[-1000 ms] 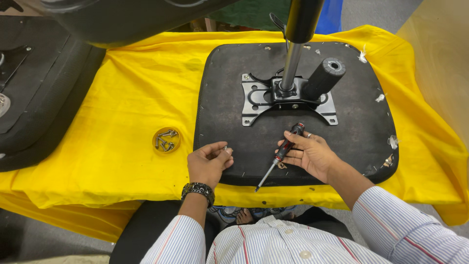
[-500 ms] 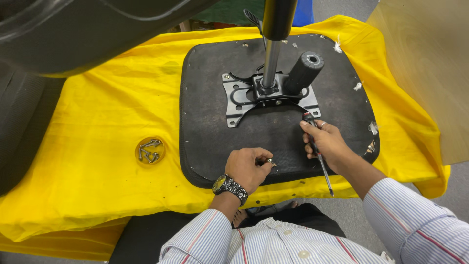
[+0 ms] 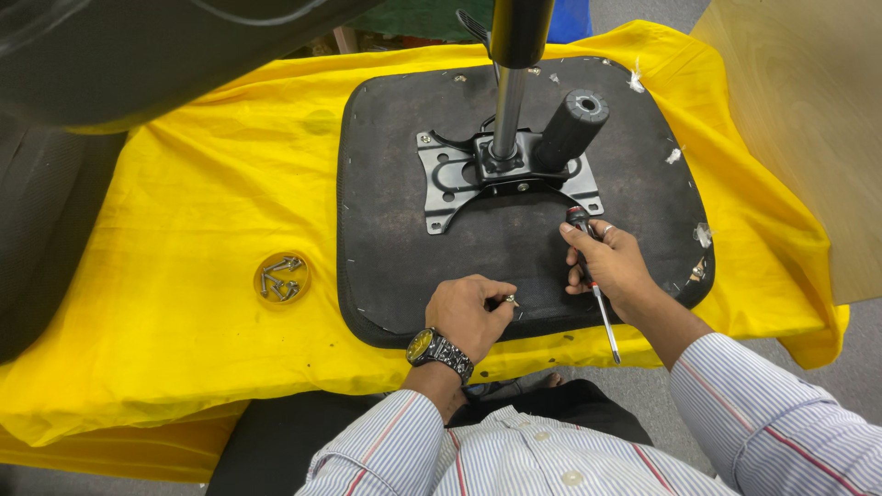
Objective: The person uses a screwdriver to tighten screws on the underside of a chair seat, securing the metal mounting bracket to the seat base. They reposition the seat and continue fastening additional screws to complete the assembly.
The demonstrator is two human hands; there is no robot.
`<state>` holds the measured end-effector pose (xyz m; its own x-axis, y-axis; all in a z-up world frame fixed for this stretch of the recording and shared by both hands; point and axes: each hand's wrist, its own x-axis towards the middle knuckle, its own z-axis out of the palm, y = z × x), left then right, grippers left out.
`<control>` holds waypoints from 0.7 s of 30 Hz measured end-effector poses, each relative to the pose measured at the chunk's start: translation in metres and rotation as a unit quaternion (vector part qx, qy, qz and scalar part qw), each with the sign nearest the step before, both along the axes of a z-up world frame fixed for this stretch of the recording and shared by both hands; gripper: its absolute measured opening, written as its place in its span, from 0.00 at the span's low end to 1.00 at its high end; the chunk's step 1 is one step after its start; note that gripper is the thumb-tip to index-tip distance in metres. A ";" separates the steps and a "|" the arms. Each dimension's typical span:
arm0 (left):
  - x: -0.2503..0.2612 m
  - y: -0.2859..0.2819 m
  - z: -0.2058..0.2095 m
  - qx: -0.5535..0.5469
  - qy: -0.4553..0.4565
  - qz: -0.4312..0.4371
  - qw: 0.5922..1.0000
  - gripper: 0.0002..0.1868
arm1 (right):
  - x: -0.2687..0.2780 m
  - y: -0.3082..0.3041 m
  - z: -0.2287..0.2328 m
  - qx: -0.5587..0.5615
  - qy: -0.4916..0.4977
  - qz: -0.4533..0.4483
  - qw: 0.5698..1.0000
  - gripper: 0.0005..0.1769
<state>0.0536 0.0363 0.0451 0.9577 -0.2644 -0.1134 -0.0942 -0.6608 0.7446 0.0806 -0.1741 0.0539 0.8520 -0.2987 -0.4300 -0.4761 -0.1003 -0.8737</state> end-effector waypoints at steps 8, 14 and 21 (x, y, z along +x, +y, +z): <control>0.004 -0.003 -0.001 0.020 0.064 0.022 0.997 0.14 | -0.001 0.002 0.001 -0.013 0.003 0.005 1.000 0.14; 0.007 -0.002 -0.002 0.004 0.089 0.032 0.995 0.14 | -0.001 0.002 -0.001 -0.016 0.000 0.001 1.000 0.15; 0.004 -0.006 0.001 0.002 0.103 0.039 0.994 0.14 | 0.000 0.001 -0.003 -0.022 -0.005 0.004 1.000 0.16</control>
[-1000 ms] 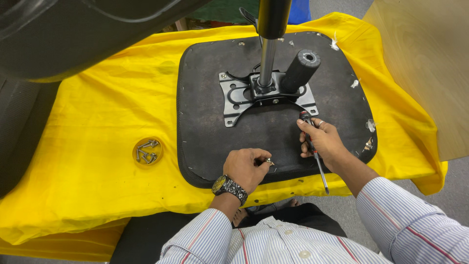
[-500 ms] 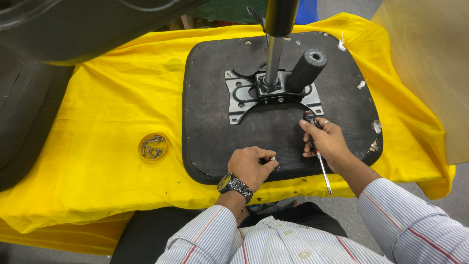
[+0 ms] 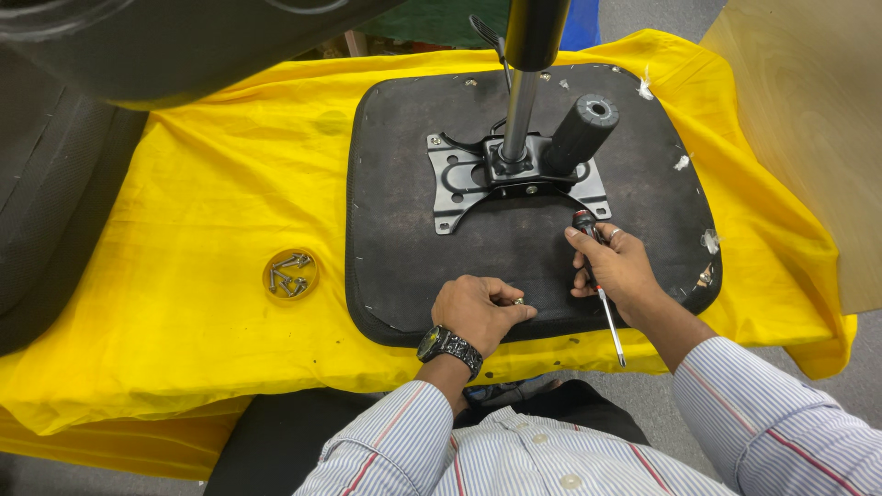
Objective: The person uses a screwdriver to tighten screws on the underside of a chair seat, securing the metal mounting bracket to the seat base. They reposition the seat and continue fastening additional screws to complete the assembly.
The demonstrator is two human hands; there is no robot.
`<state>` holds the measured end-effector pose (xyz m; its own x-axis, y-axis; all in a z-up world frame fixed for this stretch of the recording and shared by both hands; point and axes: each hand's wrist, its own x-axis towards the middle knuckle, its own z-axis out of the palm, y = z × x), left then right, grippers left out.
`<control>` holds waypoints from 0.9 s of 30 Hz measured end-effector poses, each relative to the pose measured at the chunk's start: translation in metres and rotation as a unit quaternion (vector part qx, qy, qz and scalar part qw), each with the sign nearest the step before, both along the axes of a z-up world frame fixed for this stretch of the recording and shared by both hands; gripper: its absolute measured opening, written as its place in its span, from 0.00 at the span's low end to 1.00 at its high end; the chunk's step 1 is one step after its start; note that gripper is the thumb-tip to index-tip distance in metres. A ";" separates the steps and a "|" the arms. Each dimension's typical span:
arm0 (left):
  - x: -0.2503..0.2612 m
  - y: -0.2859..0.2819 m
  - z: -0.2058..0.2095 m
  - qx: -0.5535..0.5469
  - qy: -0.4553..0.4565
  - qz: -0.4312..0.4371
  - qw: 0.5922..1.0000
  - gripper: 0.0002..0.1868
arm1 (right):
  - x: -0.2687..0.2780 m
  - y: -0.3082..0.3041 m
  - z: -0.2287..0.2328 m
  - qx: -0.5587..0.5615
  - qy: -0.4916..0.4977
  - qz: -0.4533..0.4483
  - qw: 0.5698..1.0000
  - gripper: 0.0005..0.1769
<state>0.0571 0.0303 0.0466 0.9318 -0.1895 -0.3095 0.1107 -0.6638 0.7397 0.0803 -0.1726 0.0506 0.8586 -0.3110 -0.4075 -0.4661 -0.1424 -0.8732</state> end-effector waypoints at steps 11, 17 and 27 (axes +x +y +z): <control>0.003 -0.001 0.001 0.017 -0.004 -0.012 1.000 0.15 | 0.002 0.000 0.007 0.004 0.018 0.009 1.000 0.19; -0.001 0.001 -0.001 0.045 -0.031 -0.026 0.998 0.14 | 0.003 0.000 0.045 0.025 0.056 0.050 0.997 0.43; 0.001 0.001 -0.002 0.043 -0.031 -0.032 0.998 0.13 | -0.001 0.002 0.113 0.000 -0.095 0.138 0.986 0.46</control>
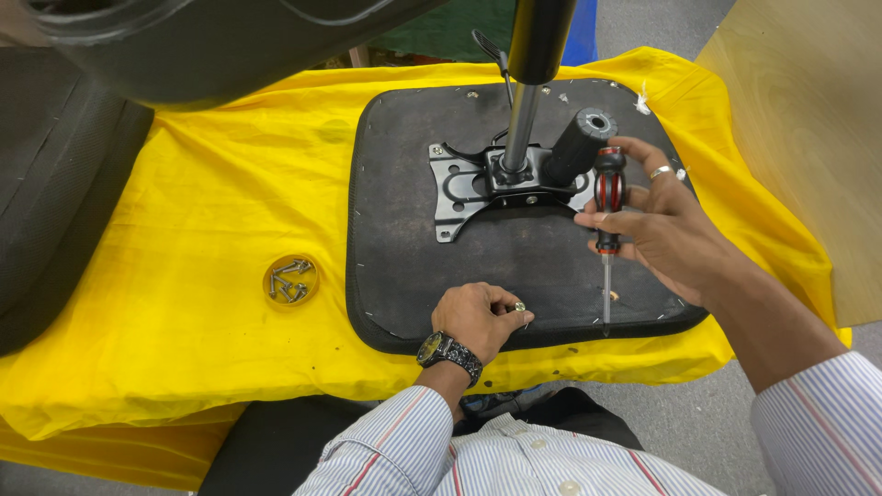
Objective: The person uses a screwdriver to tighten screws on the underside of a chair seat, securing the metal mounting bracket to the seat base. They reposition the seat and continue fastening additional screws to complete the assembly.
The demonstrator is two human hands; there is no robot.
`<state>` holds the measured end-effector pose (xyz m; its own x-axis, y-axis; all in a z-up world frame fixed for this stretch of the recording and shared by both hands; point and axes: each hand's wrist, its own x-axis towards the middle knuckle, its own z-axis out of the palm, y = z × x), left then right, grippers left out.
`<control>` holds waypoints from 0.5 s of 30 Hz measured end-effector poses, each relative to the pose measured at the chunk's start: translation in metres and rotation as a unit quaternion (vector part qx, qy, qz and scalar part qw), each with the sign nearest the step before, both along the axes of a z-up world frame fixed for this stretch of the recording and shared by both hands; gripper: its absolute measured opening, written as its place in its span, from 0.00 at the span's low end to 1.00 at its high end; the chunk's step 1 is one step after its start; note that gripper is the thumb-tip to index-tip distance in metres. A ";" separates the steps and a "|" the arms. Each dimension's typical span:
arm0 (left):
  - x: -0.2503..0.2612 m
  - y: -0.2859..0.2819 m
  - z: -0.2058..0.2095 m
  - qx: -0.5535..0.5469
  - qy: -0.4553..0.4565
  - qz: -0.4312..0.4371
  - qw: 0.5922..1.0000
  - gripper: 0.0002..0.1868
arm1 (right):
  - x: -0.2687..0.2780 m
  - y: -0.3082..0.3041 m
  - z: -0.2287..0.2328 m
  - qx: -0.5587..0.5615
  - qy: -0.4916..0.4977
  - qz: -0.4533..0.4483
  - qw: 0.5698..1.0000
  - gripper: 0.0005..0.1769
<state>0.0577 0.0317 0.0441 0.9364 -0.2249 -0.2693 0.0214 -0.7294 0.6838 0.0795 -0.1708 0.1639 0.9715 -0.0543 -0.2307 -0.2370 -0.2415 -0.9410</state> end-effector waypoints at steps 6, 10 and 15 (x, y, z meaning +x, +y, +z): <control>0.001 0.003 -0.003 -0.005 -0.022 -0.003 1.000 0.12 | -0.014 0.010 -0.003 -0.050 -0.214 -0.020 0.975 0.37; 0.002 0.001 -0.003 0.004 -0.014 0.002 1.000 0.13 | -0.028 0.022 -0.011 -0.029 -0.254 -0.043 0.966 0.38; 0.001 0.002 0.000 -0.001 -0.009 -0.003 1.000 0.13 | -0.045 0.037 -0.019 -0.050 -0.295 -0.047 0.953 0.37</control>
